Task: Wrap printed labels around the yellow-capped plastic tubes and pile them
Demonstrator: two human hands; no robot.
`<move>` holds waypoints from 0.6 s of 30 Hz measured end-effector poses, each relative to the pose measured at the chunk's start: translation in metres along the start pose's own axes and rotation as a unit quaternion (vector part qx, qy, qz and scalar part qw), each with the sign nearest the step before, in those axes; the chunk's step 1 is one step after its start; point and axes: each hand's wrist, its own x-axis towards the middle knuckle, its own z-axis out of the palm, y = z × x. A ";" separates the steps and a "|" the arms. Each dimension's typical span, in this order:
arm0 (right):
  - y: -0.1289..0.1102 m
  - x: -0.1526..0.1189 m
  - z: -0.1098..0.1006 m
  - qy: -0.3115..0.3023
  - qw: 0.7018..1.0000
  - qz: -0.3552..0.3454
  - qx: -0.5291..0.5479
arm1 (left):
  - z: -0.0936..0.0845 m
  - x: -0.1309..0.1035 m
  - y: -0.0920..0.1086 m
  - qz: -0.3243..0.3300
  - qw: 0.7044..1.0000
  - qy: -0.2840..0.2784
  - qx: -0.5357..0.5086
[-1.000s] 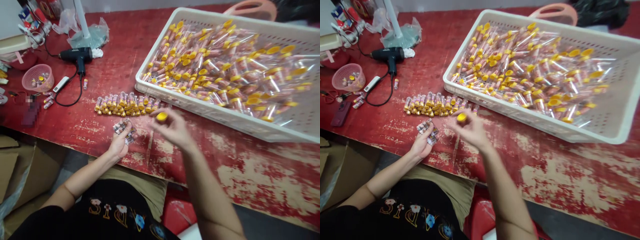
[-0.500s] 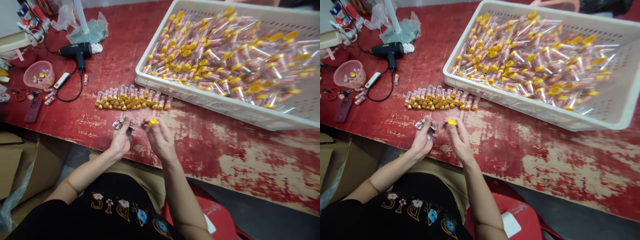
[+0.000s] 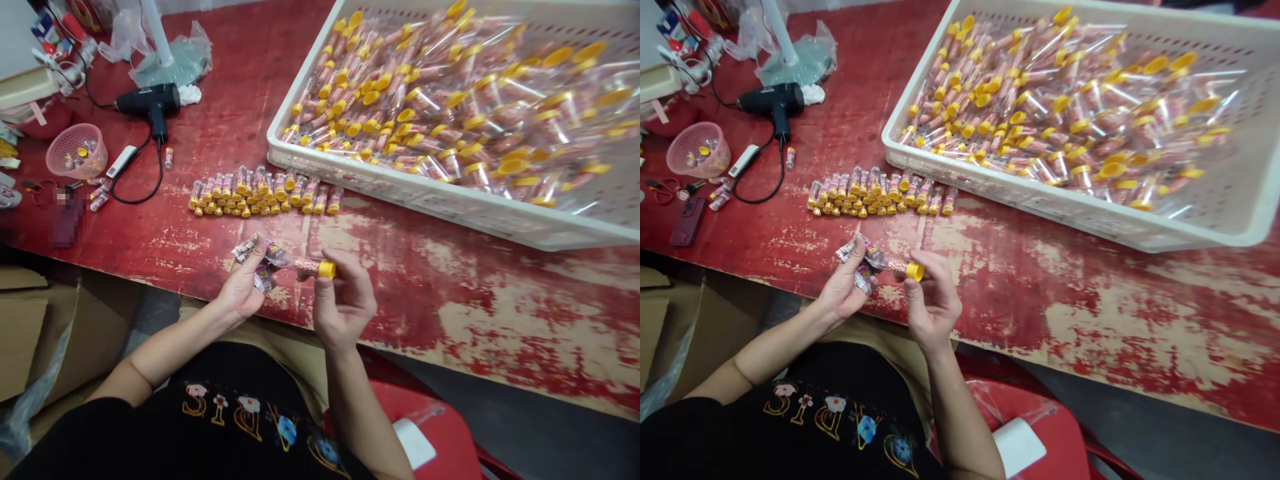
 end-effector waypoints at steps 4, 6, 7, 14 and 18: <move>-0.008 -0.012 -0.017 -0.052 0.989 -0.082 -0.107 | -0.004 -0.003 0.001 0.021 0.998 -0.028 0.042; -0.012 -0.016 -0.021 -0.092 0.986 -0.076 -0.117 | -0.007 -0.003 -0.001 0.043 0.996 -0.040 0.070; -0.013 -0.016 -0.022 -0.102 0.987 -0.061 -0.112 | -0.009 -0.003 -0.002 0.054 0.994 -0.046 0.081; -0.013 -0.011 -0.005 -0.059 0.981 -0.089 -0.159 | -0.015 -0.005 -0.013 0.098 0.987 -0.065 0.107; -0.014 -0.013 0.007 -0.003 0.980 -0.101 -0.174 | -0.019 -0.008 -0.014 0.106 0.985 -0.073 0.114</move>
